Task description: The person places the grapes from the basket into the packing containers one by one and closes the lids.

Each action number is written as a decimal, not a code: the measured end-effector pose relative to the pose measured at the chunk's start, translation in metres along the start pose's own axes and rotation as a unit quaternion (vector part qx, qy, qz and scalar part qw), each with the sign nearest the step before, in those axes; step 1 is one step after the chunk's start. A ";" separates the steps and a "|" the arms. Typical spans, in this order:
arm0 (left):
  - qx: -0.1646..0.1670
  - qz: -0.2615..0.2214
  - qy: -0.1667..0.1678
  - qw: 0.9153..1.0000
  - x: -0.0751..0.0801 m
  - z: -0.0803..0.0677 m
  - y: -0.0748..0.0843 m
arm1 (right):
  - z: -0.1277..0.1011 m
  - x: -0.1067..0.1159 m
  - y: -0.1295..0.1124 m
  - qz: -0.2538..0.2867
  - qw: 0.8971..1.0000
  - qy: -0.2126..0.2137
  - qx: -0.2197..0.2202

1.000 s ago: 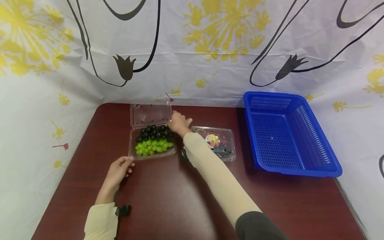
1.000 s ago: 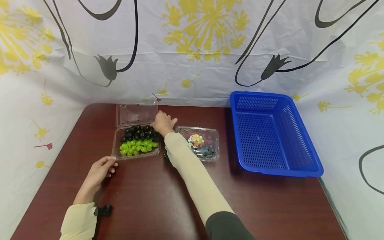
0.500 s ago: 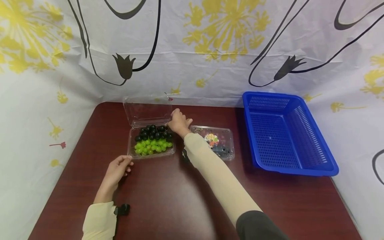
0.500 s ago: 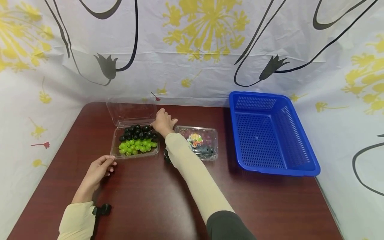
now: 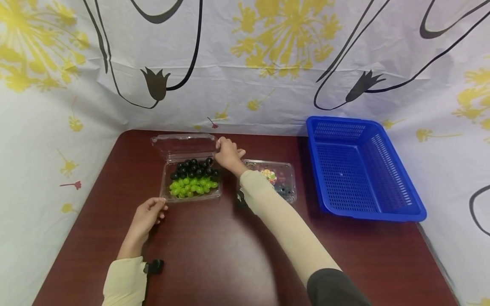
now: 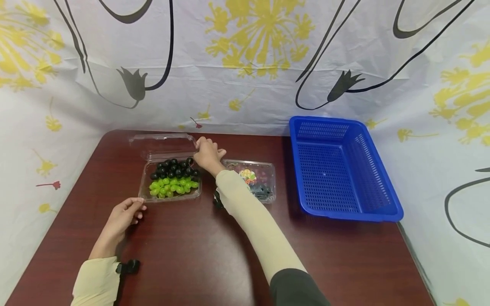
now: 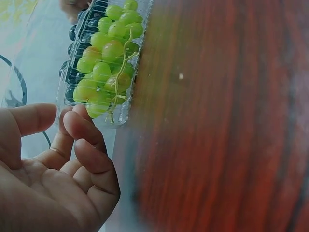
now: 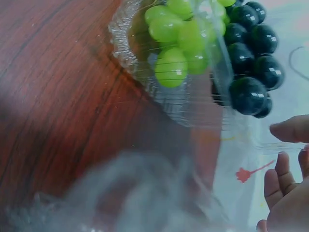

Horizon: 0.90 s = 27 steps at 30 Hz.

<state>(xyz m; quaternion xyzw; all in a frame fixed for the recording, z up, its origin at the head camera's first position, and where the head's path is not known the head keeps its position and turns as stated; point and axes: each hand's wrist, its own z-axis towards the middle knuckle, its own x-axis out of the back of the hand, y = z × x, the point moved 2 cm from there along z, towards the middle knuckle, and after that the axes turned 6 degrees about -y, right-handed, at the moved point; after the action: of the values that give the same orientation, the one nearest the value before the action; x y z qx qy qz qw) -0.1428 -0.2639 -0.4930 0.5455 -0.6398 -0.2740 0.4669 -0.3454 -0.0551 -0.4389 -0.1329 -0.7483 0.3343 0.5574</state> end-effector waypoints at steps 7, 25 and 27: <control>0.002 -0.002 0.001 1.000 0.000 0.001 0.000 | -0.018 0.016 -0.004 0.066 0.995 0.008 0.068; 0.007 0.003 -0.001 1.000 0.003 0.000 0.001 | -0.070 0.026 0.002 -0.024 0.969 0.035 0.242; 0.011 0.004 -0.007 1.000 0.004 0.000 0.002 | -0.076 0.026 0.004 -0.044 0.966 0.038 0.251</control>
<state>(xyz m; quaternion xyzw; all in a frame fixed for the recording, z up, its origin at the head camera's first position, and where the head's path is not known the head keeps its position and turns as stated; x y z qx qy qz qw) -0.1431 -0.2669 -0.4903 0.5463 -0.6479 -0.2688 0.4577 -0.2851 -0.0105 -0.4105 0.0318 -0.6242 0.4810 0.6149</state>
